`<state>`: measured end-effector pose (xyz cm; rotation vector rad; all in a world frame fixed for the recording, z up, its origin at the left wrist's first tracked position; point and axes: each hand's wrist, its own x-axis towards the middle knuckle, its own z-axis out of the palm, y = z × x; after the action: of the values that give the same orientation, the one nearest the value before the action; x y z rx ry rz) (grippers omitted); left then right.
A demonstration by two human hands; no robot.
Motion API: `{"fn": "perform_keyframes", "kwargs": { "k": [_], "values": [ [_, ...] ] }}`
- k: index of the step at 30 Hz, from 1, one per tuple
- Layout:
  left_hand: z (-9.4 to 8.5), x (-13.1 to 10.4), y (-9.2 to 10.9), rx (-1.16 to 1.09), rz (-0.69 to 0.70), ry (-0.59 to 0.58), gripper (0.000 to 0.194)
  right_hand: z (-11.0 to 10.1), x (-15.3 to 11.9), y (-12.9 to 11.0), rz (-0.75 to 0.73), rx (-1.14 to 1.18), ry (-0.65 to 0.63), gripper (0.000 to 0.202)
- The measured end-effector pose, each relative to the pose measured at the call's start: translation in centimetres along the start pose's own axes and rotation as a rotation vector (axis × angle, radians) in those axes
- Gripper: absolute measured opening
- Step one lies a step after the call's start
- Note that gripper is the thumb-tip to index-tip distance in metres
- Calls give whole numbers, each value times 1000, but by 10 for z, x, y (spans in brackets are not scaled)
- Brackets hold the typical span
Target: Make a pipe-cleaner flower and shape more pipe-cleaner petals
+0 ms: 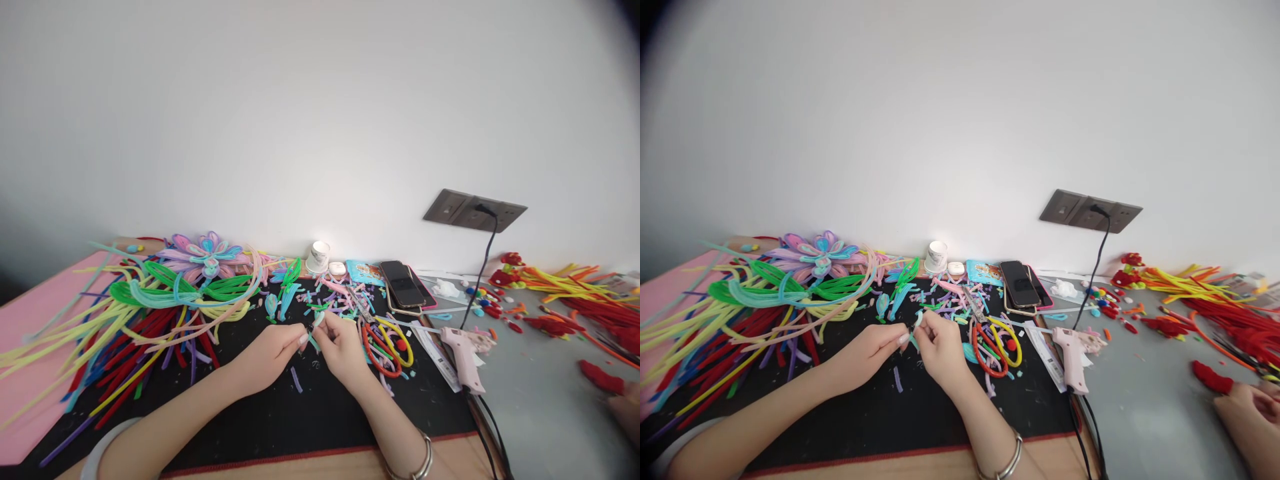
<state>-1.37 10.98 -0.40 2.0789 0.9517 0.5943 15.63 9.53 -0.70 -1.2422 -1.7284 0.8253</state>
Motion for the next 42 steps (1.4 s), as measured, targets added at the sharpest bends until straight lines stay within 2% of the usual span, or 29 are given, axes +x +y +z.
{"fn": "perform_keyframes", "kwargs": {
  "k": [7, 11, 14, 19, 25, 32, 36, 42],
  "values": [
    [-1, -1, 2, -6, 5, -9, 31, 2, 2, 6, 67, 115, 8, 20],
    [-2, -1, 1, -46, -40, 41, 33, -5, 5, 8, 114, 195, -54, 11],
    [-2, 1, -3, -53, -57, 81, 34, -10, 6, 5, 47, 108, -79, 8],
    [-1, 1, -5, -43, -47, 65, 32, -10, 6, 3, -80, -108, -73, 3],
    [2, 0, -6, -19, -21, 51, 30, -8, 5, 3, -74, -183, -81, 30],
    [-1, 3, -10, -3, -58, 159, 33, -10, 3, -2, -76, -106, -124, 26],
    [-2, 3, -9, -26, -62, 125, 33, -10, 3, -1, -15, -29, -199, 29],
    [-3, 2, -6, 1, 3, -24, 33, -9, 5, 8, 68, 112, -223, 29]
  ]
}}
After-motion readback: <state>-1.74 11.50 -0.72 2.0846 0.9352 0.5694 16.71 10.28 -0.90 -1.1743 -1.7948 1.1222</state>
